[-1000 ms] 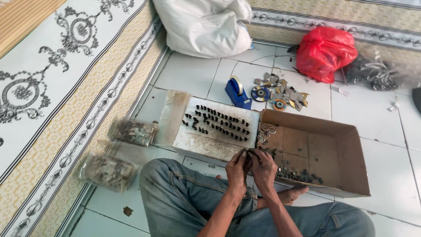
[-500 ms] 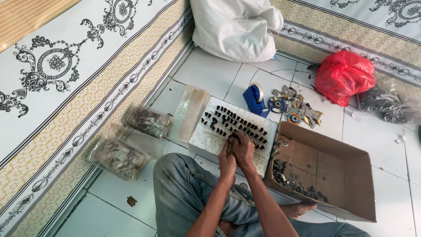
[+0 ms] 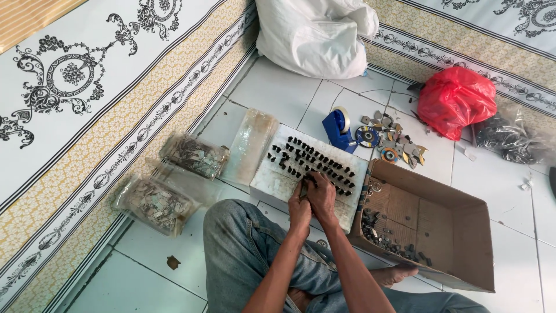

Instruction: Sorting small metal pins from a box and arranging them into a tray

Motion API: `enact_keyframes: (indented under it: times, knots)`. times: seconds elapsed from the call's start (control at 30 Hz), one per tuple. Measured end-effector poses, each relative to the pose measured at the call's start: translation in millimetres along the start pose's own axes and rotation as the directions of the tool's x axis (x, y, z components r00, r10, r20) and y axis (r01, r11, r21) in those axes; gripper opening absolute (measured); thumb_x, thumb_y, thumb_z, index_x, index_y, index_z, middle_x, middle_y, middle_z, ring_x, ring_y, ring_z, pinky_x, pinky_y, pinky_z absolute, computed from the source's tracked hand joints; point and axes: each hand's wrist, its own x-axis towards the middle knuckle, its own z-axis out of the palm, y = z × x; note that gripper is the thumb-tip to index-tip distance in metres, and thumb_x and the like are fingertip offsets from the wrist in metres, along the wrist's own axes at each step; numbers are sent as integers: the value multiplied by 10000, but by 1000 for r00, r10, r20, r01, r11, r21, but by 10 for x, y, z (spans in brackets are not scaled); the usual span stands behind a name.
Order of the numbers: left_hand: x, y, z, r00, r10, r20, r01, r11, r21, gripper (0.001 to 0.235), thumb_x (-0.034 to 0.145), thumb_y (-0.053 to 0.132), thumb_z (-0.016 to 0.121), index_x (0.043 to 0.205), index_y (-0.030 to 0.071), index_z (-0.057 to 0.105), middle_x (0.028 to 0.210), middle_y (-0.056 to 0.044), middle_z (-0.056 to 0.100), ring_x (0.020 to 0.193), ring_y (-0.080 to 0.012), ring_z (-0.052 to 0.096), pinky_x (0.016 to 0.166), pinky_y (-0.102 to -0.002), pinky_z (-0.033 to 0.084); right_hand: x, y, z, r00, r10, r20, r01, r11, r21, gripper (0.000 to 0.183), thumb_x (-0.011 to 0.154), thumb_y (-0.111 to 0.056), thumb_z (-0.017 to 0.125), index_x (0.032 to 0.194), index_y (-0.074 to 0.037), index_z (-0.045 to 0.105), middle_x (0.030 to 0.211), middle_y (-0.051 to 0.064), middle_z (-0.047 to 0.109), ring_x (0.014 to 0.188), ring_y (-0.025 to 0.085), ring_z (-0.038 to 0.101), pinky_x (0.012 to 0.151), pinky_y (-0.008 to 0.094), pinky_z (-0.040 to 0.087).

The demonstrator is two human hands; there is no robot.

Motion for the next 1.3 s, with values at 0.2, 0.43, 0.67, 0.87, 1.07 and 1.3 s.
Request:
enact_keyframes:
  times: [0.2, 0.43, 0.67, 0.87, 1.07, 1.3]
  knots:
    - [-58, 145, 39, 1000, 4, -4, -4, 1000, 14, 709, 1069, 0, 381, 1766, 114, 310, 1596, -356, 527, 782, -166, 666, 620, -423, 581, -11, 82, 24, 999, 32, -7, -32, 999, 1, 369, 913, -65, 716, 1236, -240, 741, 1057, 148, 730, 967, 502, 709, 764, 659, 650]
    - [-623, 830, 416, 1000, -7, 29, 2, 980, 198, 628, 1084, -41, 433, 1686, 129, 493, 1477, -308, 646, 1300, -513, 687, 957, -662, 636, -260, 66, -365, 991, -27, -129, 30, 999, 26, 205, 1034, -126, 646, 1207, -188, 737, 994, 116, 704, 910, 455, 721, 702, 621, 650]
    - [-762, 600, 1291, 920, 110, 376, -267, 879, 396, 411, 1106, -29, 516, 1429, 132, 713, 1220, -194, 782, 888, -348, 798, 655, -453, 710, -454, 633, -1631, 963, 50, -264, -69, 996, -62, 196, 971, -115, 697, 1120, -211, 780, 996, 87, 756, 936, 397, 743, 727, 535, 633]
    - [-276, -515, 1649, 769, 7, 639, -562, 485, 671, 360, 1135, 53, 565, 1487, 95, 626, 1313, -232, 739, 975, -394, 798, 699, -476, 731, -712, 1812, -2148, 939, 337, -67, -343, 930, -134, 157, 894, -166, 764, 996, -253, 845, 736, 50, 780, 727, 304, 776, 656, 462, 603]
    - [-410, -580, 1673, 781, -49, 622, -606, 176, 776, 390, 1136, 23, 534, 1520, 81, 514, 1418, -238, 637, 972, -371, 787, 722, -531, 744, -368, 2015, -1782, 925, 359, 125, -292, 881, -372, 174, 824, -97, 699, 919, -136, 840, 717, 152, 759, 718, 394, 762, 639, 484, 593]
    - [-527, -461, 1734, 809, -51, 585, -572, 156, 805, 275, 1210, 120, 432, 1478, 105, 489, 1421, -223, 585, 1171, -375, 739, 846, -552, 734, -379, 2491, -1361, 987, 107, 123, -99, 993, -64, 285, 928, -222, 591, 1141, -237, 780, 839, 97, 735, 887, 367, 769, 725, 411, 584]
